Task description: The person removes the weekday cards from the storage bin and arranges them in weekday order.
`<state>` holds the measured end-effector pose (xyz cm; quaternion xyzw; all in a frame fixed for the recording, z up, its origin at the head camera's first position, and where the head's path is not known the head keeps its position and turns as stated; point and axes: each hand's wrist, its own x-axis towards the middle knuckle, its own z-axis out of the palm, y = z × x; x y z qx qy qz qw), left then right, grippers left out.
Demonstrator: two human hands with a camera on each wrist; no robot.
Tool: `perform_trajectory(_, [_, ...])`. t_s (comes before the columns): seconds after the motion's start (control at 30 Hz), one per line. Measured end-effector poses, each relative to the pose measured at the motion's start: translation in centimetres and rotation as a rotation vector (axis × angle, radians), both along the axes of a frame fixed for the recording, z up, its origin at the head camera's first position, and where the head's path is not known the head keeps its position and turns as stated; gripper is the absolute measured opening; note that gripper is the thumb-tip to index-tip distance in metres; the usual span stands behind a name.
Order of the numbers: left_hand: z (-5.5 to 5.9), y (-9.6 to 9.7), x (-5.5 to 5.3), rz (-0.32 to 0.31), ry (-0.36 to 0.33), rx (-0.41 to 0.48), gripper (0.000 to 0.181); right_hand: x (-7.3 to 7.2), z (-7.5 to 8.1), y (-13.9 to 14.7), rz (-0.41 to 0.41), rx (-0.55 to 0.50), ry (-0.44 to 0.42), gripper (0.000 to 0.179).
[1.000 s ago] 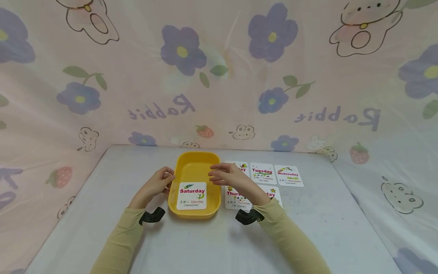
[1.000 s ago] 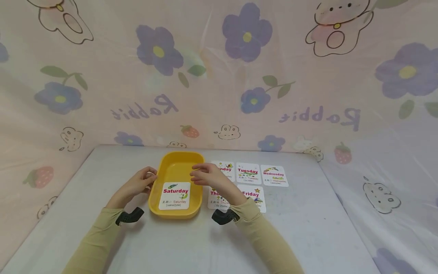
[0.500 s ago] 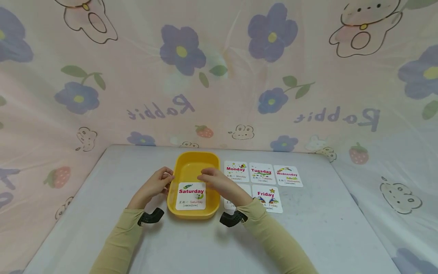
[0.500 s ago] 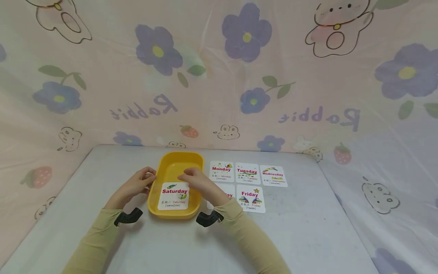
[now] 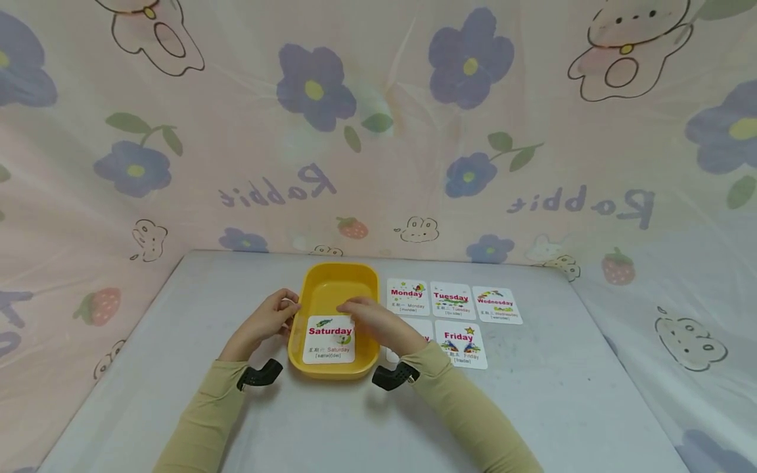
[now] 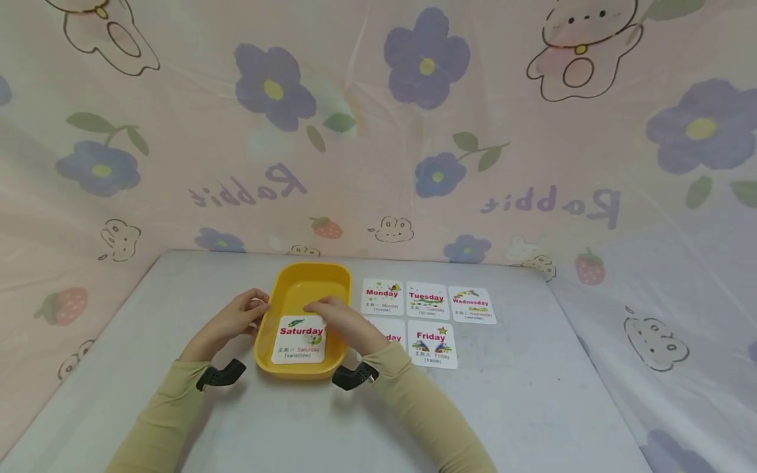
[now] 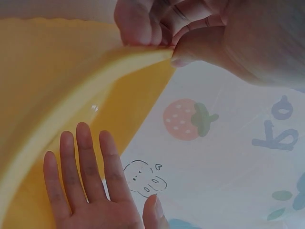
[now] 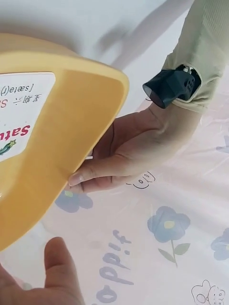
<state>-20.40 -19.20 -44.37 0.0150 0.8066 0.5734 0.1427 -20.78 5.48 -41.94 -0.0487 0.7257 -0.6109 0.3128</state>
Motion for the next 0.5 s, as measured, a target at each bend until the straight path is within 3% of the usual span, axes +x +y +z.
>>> perform_trajectory(0.1, [-0.1, 0.0, 0.0, -0.008, 0.003, 0.001, 0.022, -0.3, -0.1, -0.3, -0.031, -0.048, -0.047, 0.058])
perform_trajectory(0.3, [-0.2, -0.1, 0.0, 0.013, -0.013, -0.014, 0.023, -1.3, -0.8, -1.6, -0.151, -0.167, -0.233, 0.069])
perform_trajectory(0.5, [-0.2, 0.0, 0.0, 0.009, 0.000, -0.014, 0.024, -1.4, -1.2, -2.2, -0.238, -0.180, -0.276, 0.074])
